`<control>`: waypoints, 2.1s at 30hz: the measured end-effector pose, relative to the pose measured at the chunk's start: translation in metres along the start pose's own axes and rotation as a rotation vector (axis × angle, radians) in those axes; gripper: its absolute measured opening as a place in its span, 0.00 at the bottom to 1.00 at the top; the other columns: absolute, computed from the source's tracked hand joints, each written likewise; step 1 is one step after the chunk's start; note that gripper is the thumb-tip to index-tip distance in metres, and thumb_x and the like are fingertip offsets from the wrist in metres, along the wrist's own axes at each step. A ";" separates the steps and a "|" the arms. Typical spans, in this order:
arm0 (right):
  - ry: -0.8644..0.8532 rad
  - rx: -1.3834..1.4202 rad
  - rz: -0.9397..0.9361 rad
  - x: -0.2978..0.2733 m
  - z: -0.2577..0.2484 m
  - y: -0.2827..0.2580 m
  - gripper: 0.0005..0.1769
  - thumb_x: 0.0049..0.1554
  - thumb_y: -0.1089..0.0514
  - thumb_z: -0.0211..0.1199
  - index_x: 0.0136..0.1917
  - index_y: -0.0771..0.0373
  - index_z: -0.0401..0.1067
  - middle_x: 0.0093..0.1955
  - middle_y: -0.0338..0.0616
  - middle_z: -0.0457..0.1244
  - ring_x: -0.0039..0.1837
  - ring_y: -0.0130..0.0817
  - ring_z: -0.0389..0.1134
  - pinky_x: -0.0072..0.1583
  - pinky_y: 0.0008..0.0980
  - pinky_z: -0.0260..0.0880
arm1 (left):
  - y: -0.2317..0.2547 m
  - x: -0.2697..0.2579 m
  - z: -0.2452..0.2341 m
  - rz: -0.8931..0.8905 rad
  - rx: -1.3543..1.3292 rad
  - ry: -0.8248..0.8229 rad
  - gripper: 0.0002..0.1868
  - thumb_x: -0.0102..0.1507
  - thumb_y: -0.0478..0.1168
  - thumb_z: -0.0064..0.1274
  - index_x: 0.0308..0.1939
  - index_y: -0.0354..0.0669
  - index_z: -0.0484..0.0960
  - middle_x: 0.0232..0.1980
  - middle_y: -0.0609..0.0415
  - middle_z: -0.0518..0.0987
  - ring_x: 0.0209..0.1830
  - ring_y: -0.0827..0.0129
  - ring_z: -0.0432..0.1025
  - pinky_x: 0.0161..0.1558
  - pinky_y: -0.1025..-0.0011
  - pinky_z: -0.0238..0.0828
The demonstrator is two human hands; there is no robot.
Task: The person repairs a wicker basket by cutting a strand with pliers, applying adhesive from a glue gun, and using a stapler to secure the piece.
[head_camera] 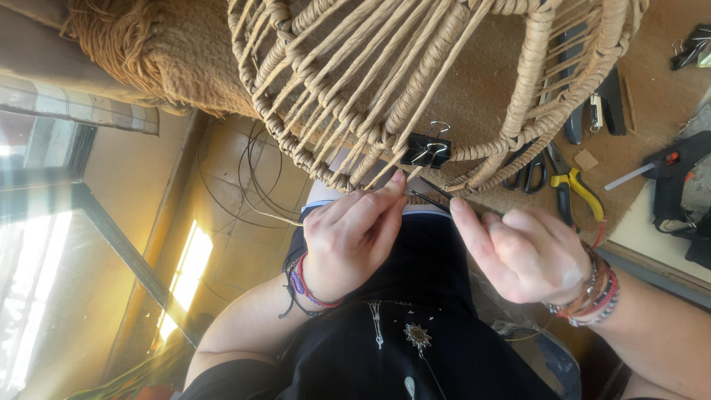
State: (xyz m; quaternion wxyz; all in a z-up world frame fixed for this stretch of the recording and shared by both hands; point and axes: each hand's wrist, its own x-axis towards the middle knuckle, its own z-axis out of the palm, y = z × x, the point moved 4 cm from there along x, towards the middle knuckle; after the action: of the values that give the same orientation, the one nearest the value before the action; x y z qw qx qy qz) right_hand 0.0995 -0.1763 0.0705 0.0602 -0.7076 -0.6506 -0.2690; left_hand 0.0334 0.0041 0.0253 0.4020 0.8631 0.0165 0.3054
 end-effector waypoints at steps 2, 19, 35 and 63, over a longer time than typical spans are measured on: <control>-0.173 0.115 0.137 -0.046 0.020 0.000 0.16 0.63 0.68 0.58 0.63 0.68 0.76 0.32 0.37 0.49 0.31 0.32 0.54 0.32 0.34 0.63 | 0.001 0.000 0.000 -0.005 -0.010 -0.004 0.05 0.67 0.34 0.61 0.47 0.40 0.85 0.33 0.58 0.82 0.25 0.73 0.73 0.30 0.79 0.67; -0.028 0.430 0.301 -0.026 0.004 0.022 0.17 0.60 0.73 0.73 0.62 0.68 0.77 0.35 0.41 0.55 0.34 0.36 0.57 0.36 0.38 0.61 | -0.020 -0.019 0.027 -1.165 -1.197 -0.185 0.11 0.63 0.41 0.60 0.40 0.34 0.85 0.36 0.43 0.86 0.17 0.69 0.74 0.24 0.78 0.73; -0.238 0.537 0.513 -0.037 0.007 0.027 0.16 0.62 0.61 0.65 0.63 0.58 0.77 0.36 0.37 0.53 0.35 0.32 0.54 0.38 0.33 0.58 | -0.017 -0.018 0.032 -1.102 -1.095 -0.146 0.10 0.63 0.41 0.60 0.38 0.35 0.84 0.33 0.46 0.86 0.18 0.75 0.71 0.21 0.81 0.68; -0.068 0.306 0.510 -0.044 -0.024 -0.003 0.12 0.63 0.65 0.67 0.61 0.65 0.80 0.38 0.42 0.55 0.36 0.32 0.59 0.41 0.34 0.67 | -0.025 -0.053 0.037 -0.838 -0.990 -0.076 0.13 0.63 0.35 0.61 0.51 0.34 0.85 0.35 0.47 0.86 0.25 0.70 0.79 0.33 0.80 0.80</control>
State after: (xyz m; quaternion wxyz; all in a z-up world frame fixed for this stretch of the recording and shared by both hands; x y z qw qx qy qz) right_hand 0.0888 -0.2256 0.0694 0.2096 -0.8396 -0.4864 -0.1201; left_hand 0.0157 -0.0189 -0.0372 0.8377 0.5062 0.1948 0.0633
